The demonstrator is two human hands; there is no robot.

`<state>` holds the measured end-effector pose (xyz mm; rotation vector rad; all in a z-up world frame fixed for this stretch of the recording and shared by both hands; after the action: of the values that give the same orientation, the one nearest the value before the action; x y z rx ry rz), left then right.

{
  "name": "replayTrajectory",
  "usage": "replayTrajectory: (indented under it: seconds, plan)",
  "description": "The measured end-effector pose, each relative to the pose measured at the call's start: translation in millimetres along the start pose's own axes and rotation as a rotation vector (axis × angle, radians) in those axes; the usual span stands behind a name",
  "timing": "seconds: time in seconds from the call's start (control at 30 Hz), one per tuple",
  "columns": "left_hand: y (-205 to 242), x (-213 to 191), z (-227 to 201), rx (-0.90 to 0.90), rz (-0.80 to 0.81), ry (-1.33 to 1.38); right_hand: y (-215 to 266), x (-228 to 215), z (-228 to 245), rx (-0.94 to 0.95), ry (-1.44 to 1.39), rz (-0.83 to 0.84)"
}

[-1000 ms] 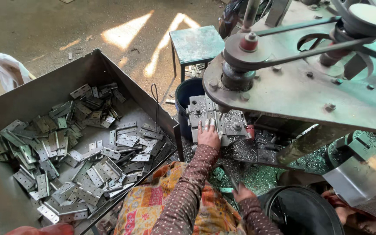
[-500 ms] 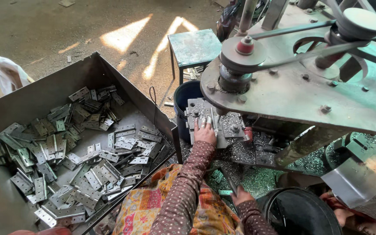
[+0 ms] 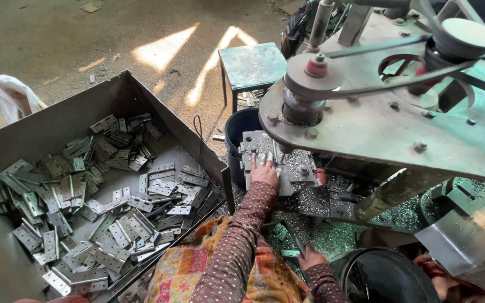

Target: The person sits on the floor and repeatedly picks up small metal plates from a nearby bin, places them into a press machine, and operates the lever to process them. The processed plates are then returned to the bin.

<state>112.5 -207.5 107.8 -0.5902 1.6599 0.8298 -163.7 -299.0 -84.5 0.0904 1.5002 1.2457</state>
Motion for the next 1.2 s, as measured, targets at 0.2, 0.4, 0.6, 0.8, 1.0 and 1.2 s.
replayTrajectory:
  seconds: [0.2, 0.4, 0.6, 0.8, 1.0, 1.2]
  plan:
    - [8, -1, 4, 0.011, -0.018, -0.029, 14, -19, 18, -0.083, 0.057, -0.022]
    - [58, 15, -23, 0.14, 0.072, -0.137, 74, -88, 54, -0.026, 0.052, -0.058]
    - [145, 4, -41, 0.119, -0.6, -0.156, 100, -101, 73, -0.043, 0.125, -0.094]
    - [121, -2, -22, 0.229, -0.497, 0.304, 89, -101, 69, -0.055, 0.169, -0.029]
    - [93, -22, -27, 0.17, -0.795, -0.001, 92, -99, 68, -0.113, 0.146, -0.069]
    - [56, 18, -7, 0.075, -0.235, -0.201, 93, -97, 69, -0.023, 0.116, -0.01]
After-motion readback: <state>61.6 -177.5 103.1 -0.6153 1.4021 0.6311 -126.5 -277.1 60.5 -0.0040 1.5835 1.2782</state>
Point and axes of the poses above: each hand's wrist, its own y-axis away from the middle knuckle, its own x-axis out of the palm, z = x × y, the point moved 7 cm from there along -y, towards the middle knuckle, and after that the axes turned 8 degrees about z, right-handed, at the moved point
